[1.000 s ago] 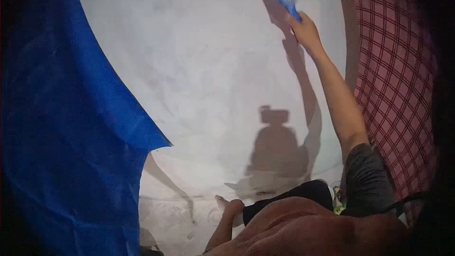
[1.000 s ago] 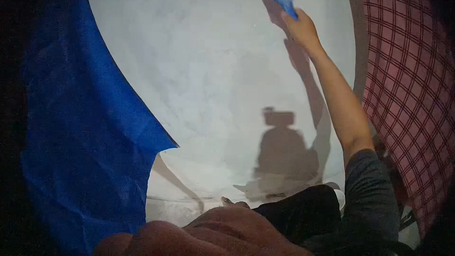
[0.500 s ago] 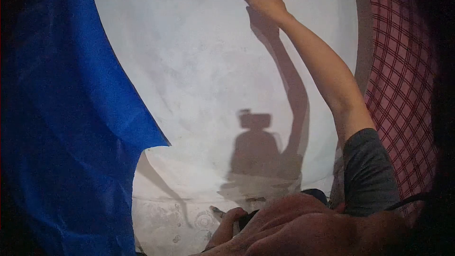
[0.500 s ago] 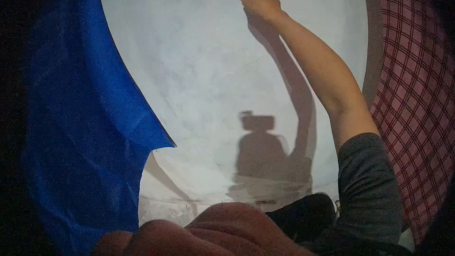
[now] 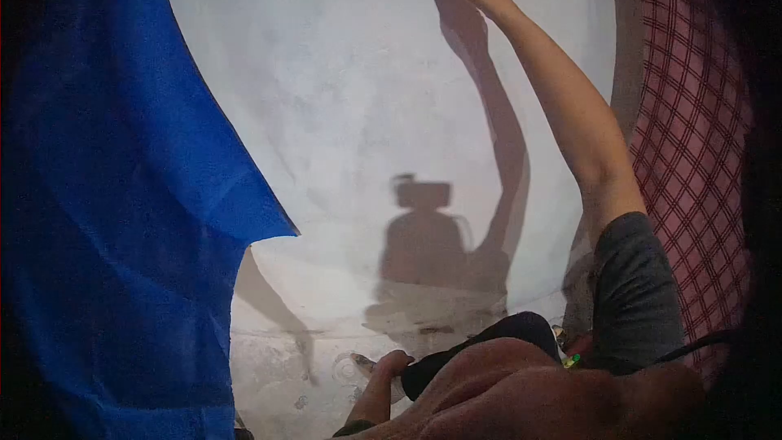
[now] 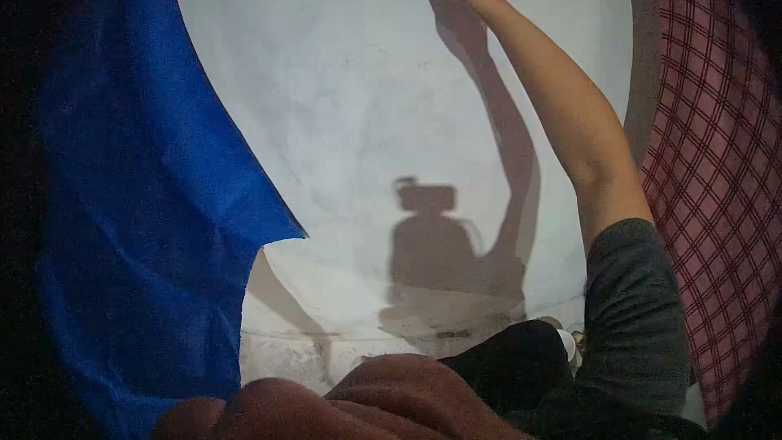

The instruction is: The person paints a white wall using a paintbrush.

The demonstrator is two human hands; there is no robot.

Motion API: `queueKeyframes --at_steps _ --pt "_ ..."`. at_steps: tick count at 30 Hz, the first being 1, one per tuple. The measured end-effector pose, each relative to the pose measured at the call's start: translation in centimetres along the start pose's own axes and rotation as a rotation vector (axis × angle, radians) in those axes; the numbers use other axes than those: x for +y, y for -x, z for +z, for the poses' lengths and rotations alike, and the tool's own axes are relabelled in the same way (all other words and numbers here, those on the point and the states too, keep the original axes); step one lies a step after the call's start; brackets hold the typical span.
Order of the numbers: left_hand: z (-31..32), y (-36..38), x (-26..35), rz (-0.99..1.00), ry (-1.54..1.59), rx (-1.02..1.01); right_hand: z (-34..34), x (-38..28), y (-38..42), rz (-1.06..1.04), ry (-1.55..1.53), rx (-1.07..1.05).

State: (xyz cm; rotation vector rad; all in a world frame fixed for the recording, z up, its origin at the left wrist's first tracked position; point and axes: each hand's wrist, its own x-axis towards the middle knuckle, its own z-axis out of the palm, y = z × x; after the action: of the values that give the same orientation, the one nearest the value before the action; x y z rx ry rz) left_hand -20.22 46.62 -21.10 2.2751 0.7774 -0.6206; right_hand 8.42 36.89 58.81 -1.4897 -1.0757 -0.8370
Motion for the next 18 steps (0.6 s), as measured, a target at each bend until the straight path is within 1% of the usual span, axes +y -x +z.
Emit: queueKeyframes --at_steps 1,2,4,5,7,8,10,11,13,14,16,17,18 --pt "-0.3 0.4 0.2 -0.028 -0.018 0.007 -0.3 -0.4 0.2 -0.044 -0.031 0.009" --pt "-1.1 1.7 0.6 -0.025 -0.022 0.006 -0.1 0.2 -0.5 -0.043 -0.028 0.011" --pt "-2.3 4.9 1.6 0.263 -0.326 -0.072 0.8 2.4 -2.1 -0.127 0.263 -0.126" --pt "-1.5 4.0 0.8 0.259 -0.328 -0.079 0.3 1.9 -1.5 -0.119 0.263 -0.127" --pt "0.2 0.9 -0.9 0.175 -0.211 -0.112 0.0 0.5 -0.3 -0.136 0.299 -0.083" --pt "1.1 0.2 -1.5 0.173 -0.203 -0.104 0.5 0.6 -0.4 -0.145 0.291 -0.085" --pt "1.6 -0.3 -2.7 0.516 -0.573 0.065 1.7 1.9 -0.8 -0.034 0.26 0.016" --pt "1.4 0.4 -2.1 0.508 -0.575 0.069 1.6 1.9 -0.7 -0.034 0.252 0.019" --pt "1.4 1.8 0.1 -0.115 -0.053 0.166 1.5 2.1 -0.4 -0.04 0.213 -0.031" --pt "0.8 2.1 0.4 -0.117 -0.048 0.167 2.0 2.5 -0.1 -0.043 0.21 -0.033" --pt "-0.4 2.3 0.7 0.307 -0.562 0.051 3.5 3.3 0.5 -0.096 0.205 -0.011" --pt "-0.9 2.7 1.1 0.304 -0.567 0.052 3.6 3.6 0.3 -0.095 0.204 -0.006" --pt "-1.1 3.2 1.5 0.272 -0.539 0.139 3.3 2.9 0.7 -0.036 0.205 -0.043"
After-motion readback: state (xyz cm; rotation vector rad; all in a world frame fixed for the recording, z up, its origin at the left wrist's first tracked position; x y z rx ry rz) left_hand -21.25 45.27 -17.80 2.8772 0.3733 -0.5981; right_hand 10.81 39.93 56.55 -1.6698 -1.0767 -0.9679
